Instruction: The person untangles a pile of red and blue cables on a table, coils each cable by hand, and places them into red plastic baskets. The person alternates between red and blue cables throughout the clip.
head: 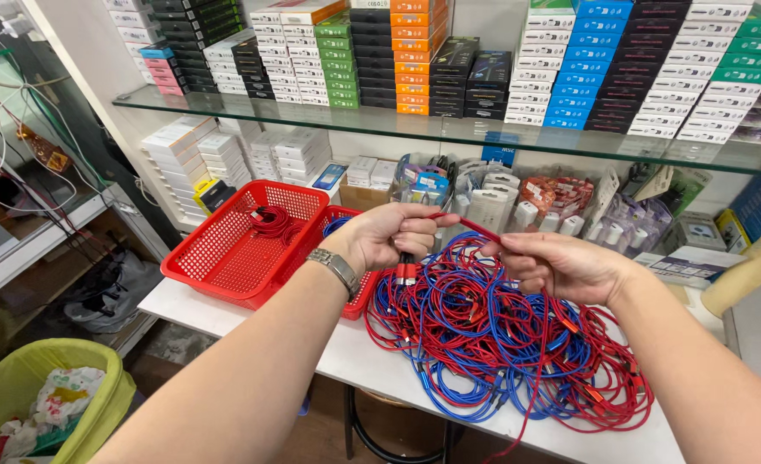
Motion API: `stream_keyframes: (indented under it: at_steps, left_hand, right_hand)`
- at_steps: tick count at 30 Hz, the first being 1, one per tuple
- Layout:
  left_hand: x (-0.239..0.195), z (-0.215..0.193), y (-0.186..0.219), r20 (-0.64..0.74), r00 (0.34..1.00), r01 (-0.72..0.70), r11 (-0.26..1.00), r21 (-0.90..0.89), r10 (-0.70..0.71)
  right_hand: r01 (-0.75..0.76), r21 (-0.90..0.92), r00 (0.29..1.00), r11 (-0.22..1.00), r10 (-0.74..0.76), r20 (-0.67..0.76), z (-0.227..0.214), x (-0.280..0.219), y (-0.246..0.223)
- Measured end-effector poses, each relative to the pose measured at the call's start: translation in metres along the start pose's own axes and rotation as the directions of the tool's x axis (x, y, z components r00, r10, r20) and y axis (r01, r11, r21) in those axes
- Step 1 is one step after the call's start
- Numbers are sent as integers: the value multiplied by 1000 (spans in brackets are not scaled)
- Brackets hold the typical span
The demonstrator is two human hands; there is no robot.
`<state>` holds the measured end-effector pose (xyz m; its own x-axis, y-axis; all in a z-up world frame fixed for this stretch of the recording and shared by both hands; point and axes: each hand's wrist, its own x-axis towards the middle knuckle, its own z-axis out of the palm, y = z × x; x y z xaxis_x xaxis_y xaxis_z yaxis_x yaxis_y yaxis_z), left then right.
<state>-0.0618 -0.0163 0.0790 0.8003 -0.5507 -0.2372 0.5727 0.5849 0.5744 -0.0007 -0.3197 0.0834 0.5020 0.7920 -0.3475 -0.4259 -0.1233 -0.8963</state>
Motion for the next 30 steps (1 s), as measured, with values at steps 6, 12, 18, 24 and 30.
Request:
stream_keyframes:
  at_steps: [6,12,18,24,30]
  left_hand:
    - [-17,-45,32,-383,838,-545,621,-564,388]
    - [11,-27,53,-416,670,-724,664,-185,615]
    - [13,-5,43,-238,795,-429,795,429,558]
    - [-15,6,53,-293,765,-358,756,547,574]
    - [0,7,51,-336,782,-254,761,598,525]
  right_hand:
    - [120,185,983,975,-90,-161,-48,12,26]
    - [-194,-443,899,875,-22,-437,-7,38,66]
    - [-170,-617,940,769,314,131,57,22,40]
    - [-143,-548,915,824,321,245,66,-7,4]
    - [-26,-631,884,775,312,347,76,-5,17]
